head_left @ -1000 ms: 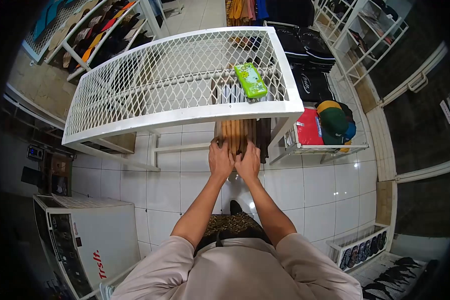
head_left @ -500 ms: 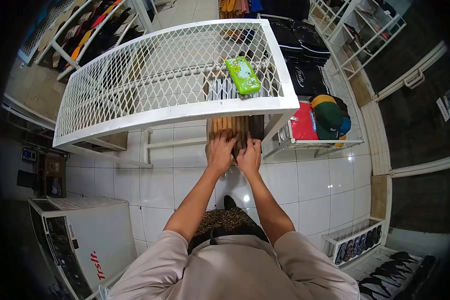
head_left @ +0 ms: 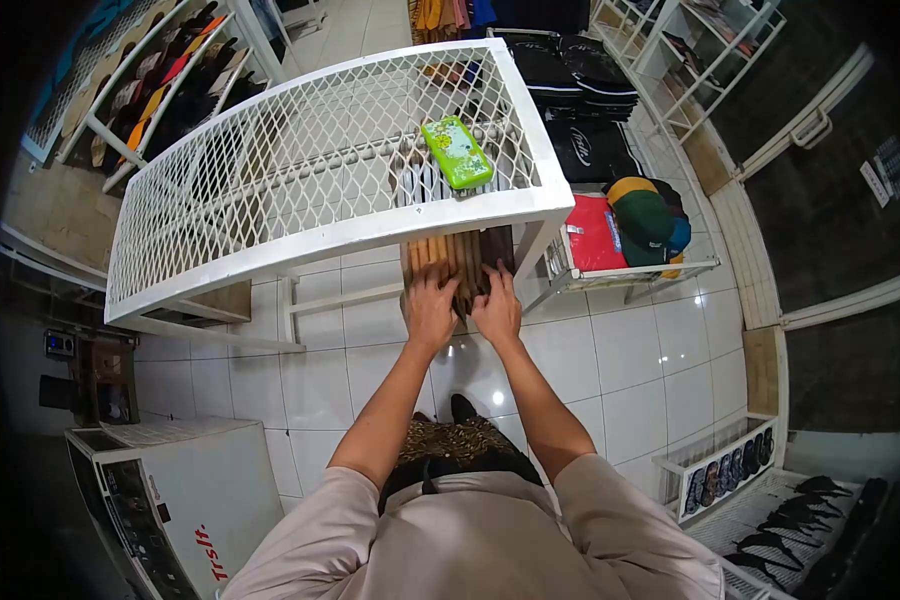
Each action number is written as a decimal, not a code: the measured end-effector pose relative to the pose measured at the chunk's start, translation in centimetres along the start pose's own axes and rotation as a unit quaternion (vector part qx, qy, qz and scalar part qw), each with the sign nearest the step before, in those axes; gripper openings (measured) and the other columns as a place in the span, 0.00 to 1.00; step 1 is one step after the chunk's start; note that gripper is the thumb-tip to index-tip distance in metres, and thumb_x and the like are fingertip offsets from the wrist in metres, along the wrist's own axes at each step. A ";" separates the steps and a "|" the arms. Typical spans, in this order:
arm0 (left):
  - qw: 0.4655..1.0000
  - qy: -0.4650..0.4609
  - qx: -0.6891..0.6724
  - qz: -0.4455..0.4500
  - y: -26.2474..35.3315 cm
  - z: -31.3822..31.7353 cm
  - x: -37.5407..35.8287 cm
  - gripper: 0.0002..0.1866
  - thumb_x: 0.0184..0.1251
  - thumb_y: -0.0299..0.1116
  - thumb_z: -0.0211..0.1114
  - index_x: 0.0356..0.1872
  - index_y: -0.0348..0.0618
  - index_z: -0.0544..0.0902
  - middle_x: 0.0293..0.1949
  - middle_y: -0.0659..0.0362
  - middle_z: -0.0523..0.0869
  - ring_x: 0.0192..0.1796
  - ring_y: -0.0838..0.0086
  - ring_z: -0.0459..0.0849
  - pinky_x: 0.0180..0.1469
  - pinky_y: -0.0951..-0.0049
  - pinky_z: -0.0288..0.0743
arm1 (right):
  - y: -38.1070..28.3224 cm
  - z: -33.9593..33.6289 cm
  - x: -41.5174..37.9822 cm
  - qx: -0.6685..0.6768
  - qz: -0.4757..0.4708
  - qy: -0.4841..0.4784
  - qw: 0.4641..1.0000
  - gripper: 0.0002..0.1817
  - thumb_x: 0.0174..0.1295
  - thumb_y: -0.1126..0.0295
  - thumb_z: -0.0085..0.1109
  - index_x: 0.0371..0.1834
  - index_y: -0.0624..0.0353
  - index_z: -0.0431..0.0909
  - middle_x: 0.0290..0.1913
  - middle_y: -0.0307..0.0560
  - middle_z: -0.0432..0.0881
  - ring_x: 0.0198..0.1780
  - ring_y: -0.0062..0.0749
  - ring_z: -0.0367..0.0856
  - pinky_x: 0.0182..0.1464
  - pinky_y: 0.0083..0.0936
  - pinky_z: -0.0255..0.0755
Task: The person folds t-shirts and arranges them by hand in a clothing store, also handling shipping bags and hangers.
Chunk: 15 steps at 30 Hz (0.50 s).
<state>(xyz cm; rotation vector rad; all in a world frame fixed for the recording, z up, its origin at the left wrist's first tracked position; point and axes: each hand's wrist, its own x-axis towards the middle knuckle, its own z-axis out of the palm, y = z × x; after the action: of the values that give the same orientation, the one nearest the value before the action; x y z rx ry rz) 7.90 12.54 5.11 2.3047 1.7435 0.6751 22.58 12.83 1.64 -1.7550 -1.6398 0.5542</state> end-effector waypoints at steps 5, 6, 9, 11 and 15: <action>1.000 -0.020 -0.018 0.008 -0.6 -0.1 -0.9 0.29 0.50 0.21 0.65 0.59 0.48 0.84 0.71 0.49 0.70 0.75 0.51 0.63 0.73 0.51 0.63 | -1.2 -0.9 0.2 0.010 0.078 -0.025 0.997 0.40 0.52 0.74 0.59 0.74 0.50 0.66 0.78 0.63 0.62 0.67 0.63 0.74 0.61 0.47 0.77; 0.999 -0.019 -0.023 0.025 -0.7 -0.2 -1.2 0.30 0.49 0.20 0.65 0.59 0.48 0.85 0.71 0.50 0.69 0.76 0.52 0.63 0.74 0.51 0.62 | -1.2 -0.9 0.1 0.010 0.078 -0.019 0.997 0.40 0.52 0.74 0.59 0.74 0.50 0.66 0.78 0.63 0.62 0.67 0.63 0.74 0.61 0.47 0.77; 0.997 -0.024 -0.071 0.034 -0.5 -1.5 -1.7 0.33 0.49 0.17 0.62 0.62 0.47 0.83 0.69 0.47 0.71 0.74 0.49 0.65 0.73 0.51 0.64 | -0.1 -0.4 -1.5 -0.001 0.028 -0.007 1.000 0.40 0.52 0.77 0.61 0.74 0.55 0.66 0.76 0.64 0.65 0.68 0.61 0.74 0.63 0.43 0.77; 0.991 0.014 -0.121 0.047 -1.0 -0.5 -2.5 0.32 0.52 0.17 0.61 0.62 0.49 0.83 0.63 0.46 0.77 0.69 0.48 0.72 0.68 0.55 0.70 | 0.2 -0.5 -3.6 0.016 0.018 0.033 0.999 0.39 0.52 0.76 0.61 0.73 0.55 0.67 0.73 0.62 0.68 0.63 0.56 0.78 0.60 0.40 0.78; 0.963 -0.043 -0.261 -0.048 1.0 -1.0 -5.9 0.27 0.62 0.17 0.56 0.64 0.46 0.81 0.53 0.47 0.85 0.58 0.50 0.82 0.61 0.56 0.75 | -0.5 -5.1 -9.0 0.142 0.092 0.033 0.985 0.33 0.55 0.75 0.63 0.70 0.53 0.73 0.64 0.55 0.77 0.38 0.38 0.85 0.45 0.29 0.81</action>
<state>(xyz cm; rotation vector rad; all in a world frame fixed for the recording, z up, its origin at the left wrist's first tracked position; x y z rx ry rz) 7.09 6.56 4.90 1.8486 1.4119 0.8755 24.75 3.05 4.31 -1.7003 -1.2893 0.7666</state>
